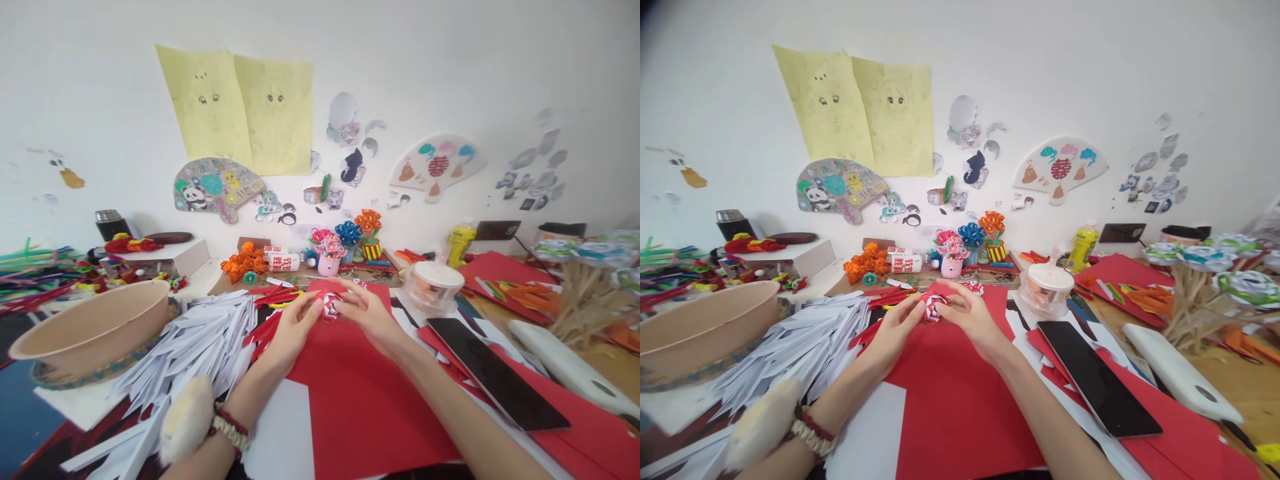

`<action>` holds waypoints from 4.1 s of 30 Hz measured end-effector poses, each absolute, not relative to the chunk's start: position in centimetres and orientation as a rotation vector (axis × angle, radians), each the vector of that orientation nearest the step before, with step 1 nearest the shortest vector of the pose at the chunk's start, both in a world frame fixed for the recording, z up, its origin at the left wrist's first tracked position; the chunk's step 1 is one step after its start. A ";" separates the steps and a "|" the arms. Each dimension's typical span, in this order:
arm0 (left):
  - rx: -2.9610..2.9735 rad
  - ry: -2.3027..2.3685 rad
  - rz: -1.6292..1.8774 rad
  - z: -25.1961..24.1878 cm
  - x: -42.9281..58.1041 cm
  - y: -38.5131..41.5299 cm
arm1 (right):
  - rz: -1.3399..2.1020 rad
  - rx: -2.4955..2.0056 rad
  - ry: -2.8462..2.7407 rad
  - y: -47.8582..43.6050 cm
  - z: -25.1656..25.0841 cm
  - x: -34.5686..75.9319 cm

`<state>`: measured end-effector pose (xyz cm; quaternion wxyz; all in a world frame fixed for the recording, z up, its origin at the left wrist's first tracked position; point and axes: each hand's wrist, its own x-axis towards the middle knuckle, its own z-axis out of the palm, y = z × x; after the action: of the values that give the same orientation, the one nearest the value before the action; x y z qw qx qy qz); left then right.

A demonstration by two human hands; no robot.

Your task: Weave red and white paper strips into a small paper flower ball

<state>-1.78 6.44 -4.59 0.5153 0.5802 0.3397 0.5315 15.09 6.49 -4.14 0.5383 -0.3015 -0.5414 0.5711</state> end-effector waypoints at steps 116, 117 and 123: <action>2.914 1.083 1.553 -1.3 -3.7 2.1 | 1.561 -0.663 -1.267 3.9 -4.6 14.9; 2.922 1.090 1.550 -1.3 -3.7 2.1 | 1.560 -0.661 -1.268 3.9 -4.6 14.9; 2.963 1.077 1.607 -1.4 -3.5 1.9 | 1.569 -0.640 -1.254 3.9 -4.6 14.9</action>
<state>-3.50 1.88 -1.41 -0.1973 0.8208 0.2983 0.4453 14.90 3.93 -4.56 0.4942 -0.2640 -0.5172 0.6469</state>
